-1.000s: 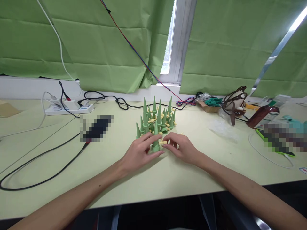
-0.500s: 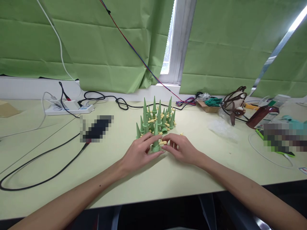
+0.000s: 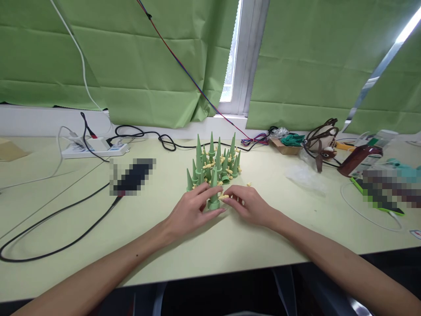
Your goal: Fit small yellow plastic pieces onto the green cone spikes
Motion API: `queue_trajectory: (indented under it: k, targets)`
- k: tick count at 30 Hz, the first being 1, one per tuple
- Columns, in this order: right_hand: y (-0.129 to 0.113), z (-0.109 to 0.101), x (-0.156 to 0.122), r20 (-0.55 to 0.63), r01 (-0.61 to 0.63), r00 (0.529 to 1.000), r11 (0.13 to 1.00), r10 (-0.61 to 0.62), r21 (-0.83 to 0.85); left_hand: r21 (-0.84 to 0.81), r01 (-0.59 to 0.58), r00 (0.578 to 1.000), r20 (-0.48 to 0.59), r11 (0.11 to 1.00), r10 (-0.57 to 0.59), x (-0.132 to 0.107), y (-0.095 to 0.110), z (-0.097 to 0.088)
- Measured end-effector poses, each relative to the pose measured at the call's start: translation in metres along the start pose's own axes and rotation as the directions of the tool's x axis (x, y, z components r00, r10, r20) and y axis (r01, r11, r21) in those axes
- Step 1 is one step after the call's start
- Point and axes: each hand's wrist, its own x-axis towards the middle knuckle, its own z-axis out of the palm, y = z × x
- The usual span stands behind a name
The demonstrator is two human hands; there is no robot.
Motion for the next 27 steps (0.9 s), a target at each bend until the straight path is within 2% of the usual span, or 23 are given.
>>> queue_trajectory:
  k: [8,15,19,27]
  targets:
    - [-0.003,-0.0006,0.0003,0.061,-0.047,0.997,0.998,0.05,-0.05,-0.003,0.016,1.0,0.018,1.0,-0.016,0.0002,0.001,-0.0004]
    - [0.0006,0.0002,-0.0027,-0.005,-0.037,0.999,0.997,0.038,0.065,0.0,0.004,1.0,-0.01,1.0,-0.004,0.0004,-0.0008,0.0006]
    - [0.0024,0.0011,-0.0025,-0.017,-0.005,1.0,0.999,0.005,0.036,0.003,0.008,1.0,0.001,1.0,-0.008,0.0008,-0.0001,0.0004]
    - [-0.0014,0.0,-0.0019,0.011,-0.019,1.0,1.0,0.019,0.008,0.008,0.002,1.0,0.015,1.0,-0.002,0.0003,-0.0002,0.0006]
